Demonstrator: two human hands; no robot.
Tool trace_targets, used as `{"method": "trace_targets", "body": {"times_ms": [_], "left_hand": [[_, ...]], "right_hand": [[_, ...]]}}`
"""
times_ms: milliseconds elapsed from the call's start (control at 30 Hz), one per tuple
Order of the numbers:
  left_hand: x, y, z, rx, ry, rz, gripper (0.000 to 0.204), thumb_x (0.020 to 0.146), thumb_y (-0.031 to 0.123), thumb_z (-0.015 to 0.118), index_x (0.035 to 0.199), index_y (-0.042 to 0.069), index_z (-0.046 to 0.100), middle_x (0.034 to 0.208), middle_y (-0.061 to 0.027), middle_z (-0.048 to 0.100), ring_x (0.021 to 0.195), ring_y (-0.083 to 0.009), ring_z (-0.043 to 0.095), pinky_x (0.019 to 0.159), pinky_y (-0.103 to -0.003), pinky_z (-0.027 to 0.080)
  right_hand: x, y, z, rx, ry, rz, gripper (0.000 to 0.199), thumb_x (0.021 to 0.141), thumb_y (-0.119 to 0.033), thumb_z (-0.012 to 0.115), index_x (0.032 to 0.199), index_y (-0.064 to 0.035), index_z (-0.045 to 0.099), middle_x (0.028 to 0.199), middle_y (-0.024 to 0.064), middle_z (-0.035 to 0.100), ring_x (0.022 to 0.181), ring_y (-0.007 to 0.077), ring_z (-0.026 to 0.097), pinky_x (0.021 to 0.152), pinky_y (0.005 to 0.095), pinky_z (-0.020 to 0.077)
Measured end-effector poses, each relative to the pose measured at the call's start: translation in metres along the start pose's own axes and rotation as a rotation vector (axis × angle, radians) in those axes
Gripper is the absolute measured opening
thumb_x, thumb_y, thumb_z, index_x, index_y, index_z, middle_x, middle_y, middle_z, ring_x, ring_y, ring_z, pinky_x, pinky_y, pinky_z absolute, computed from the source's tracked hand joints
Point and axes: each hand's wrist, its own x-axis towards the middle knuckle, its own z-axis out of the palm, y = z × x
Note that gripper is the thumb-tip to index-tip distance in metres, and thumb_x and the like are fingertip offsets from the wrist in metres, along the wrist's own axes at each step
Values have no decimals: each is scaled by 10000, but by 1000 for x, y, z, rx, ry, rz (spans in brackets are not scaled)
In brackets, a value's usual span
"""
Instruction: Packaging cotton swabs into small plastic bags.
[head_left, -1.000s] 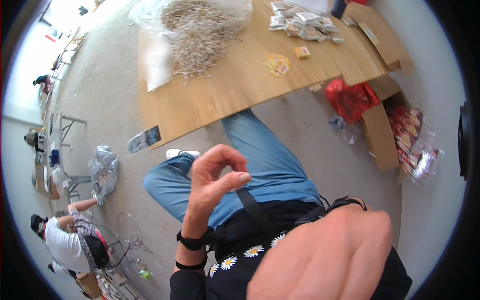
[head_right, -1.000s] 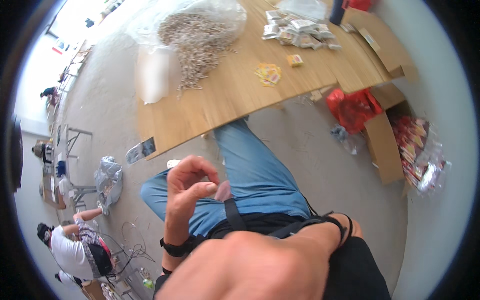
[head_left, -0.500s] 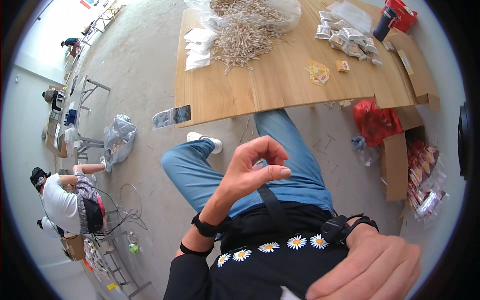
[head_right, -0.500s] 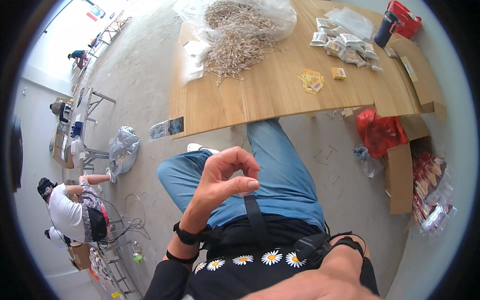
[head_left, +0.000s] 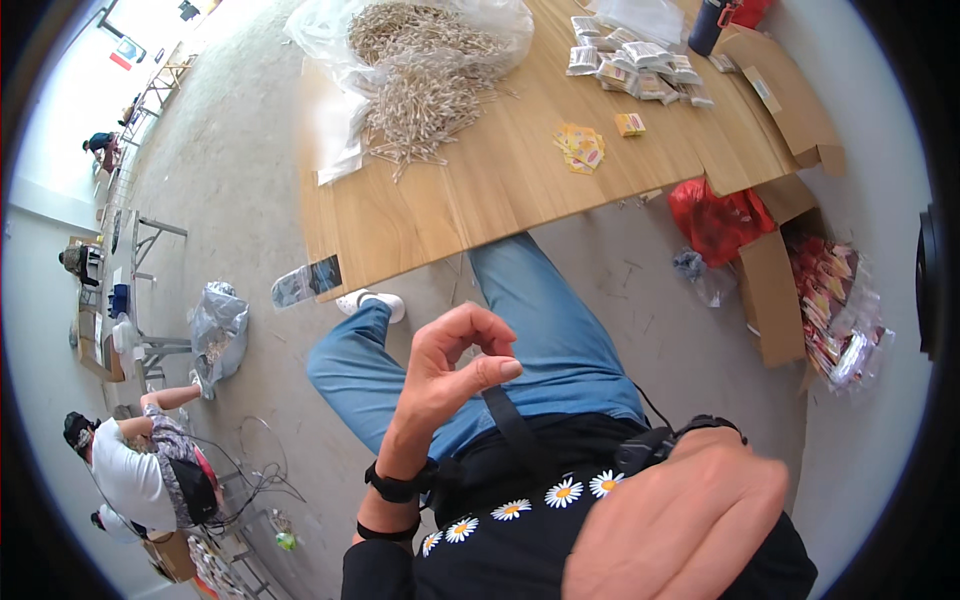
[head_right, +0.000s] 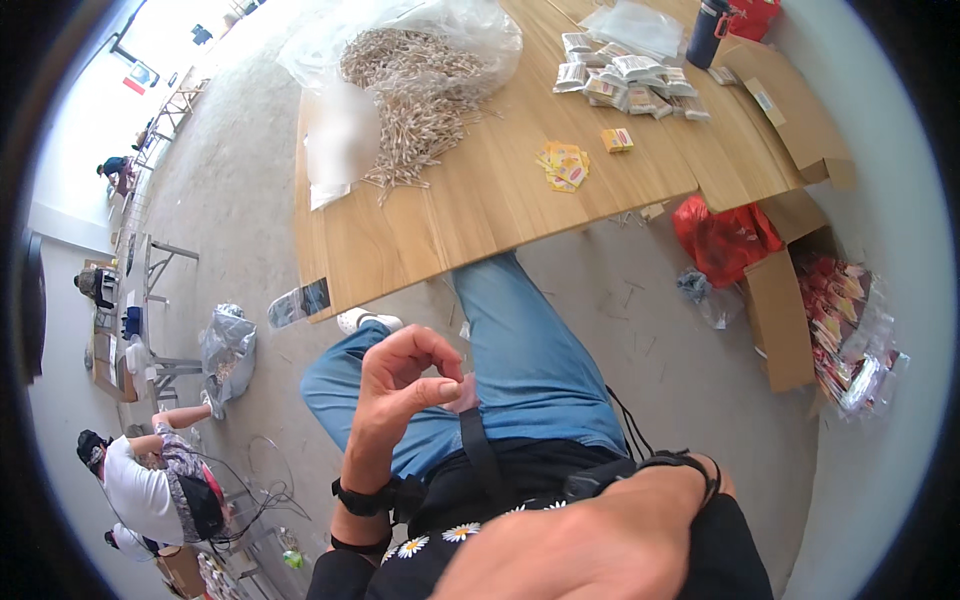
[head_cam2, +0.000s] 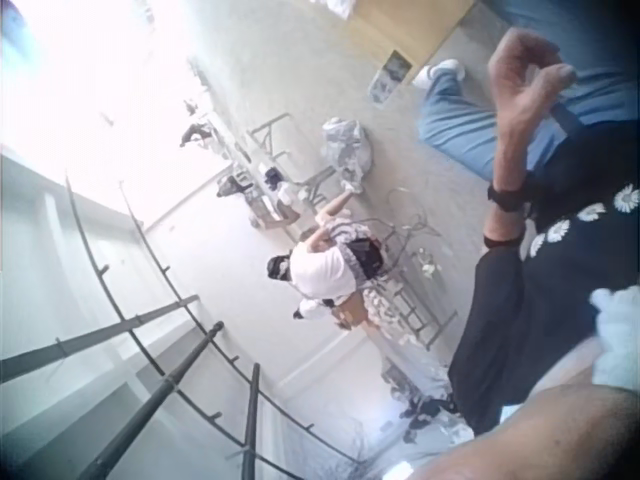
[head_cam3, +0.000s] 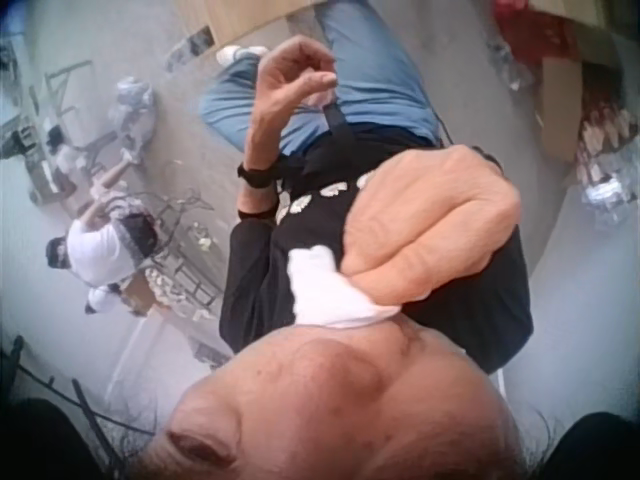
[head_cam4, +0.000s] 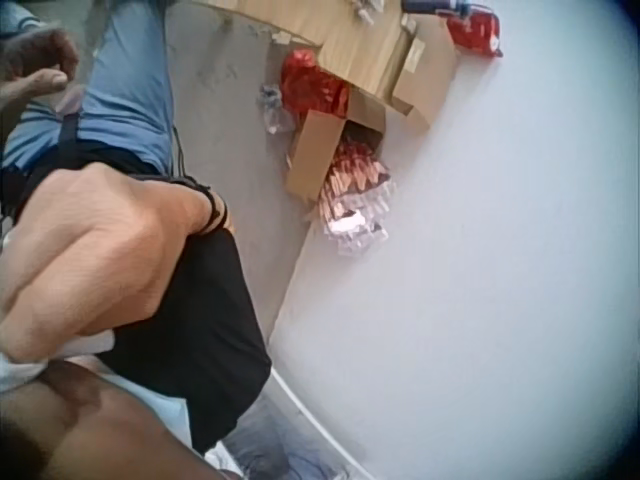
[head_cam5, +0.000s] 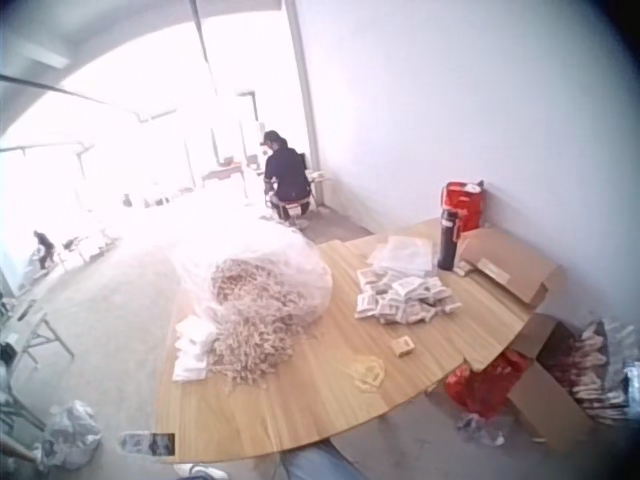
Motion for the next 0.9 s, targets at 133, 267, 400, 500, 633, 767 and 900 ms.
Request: {"method": "trace_targets", "body": {"times_ms": [133,267,400,500,633,767,900], "left_hand": [[9,-10,-17,1,-6,-1,257,784,103,802,955,-10,647,825,-29,624,779,-101,584,732,-238,460],[25,-13,-26,44,-39,-15,255,782,99,796,961,-10,649,841,-30,632,795,-103,586,742,-243,463],[32,-13,-37,64,87,-80,234,770,68,782,948,-11,651,865,-25,634,835,-108,588,788,-251,469],[34,-25,-55,63,167,-78,238,778,67,774,951,1,624,841,-25,629,791,-100,601,722,-225,479],[39,-23,-73,99,264,-98,209,796,73,764,936,4,625,830,-12,628,776,-84,591,712,-219,475],[50,-27,-103,168,414,-120,125,843,60,718,921,12,633,824,14,624,768,-51,571,696,-208,470],[58,-46,-155,445,588,-64,200,845,63,713,1017,-20,653,900,-22,653,803,-75,602,726,-224,496]], "right_hand": [[17,-16,-25,104,-48,144,96,819,100,663,747,162,668,651,279,600,478,326,616,466,363,525],[-7,-9,-63,-7,11,136,99,825,55,653,753,122,662,673,224,606,521,310,621,502,362,528],[-10,-24,-141,-1223,13,239,68,748,53,631,812,37,648,736,114,636,598,229,619,554,349,497],[-59,-4,-258,-2206,177,385,266,774,74,563,986,-21,692,836,145,609,774,341,613,672,419,492],[-87,-35,-372,-2713,297,433,350,822,-16,572,1152,-88,665,1019,140,612,897,325,614,765,426,506],[-91,-38,-422,-2833,176,667,380,882,-137,607,1261,-107,621,1206,118,596,1132,307,550,903,443,468],[-109,-31,-439,-2736,188,737,386,910,-209,614,1285,-114,613,1270,89,599,1203,285,507,980,448,427]]}}
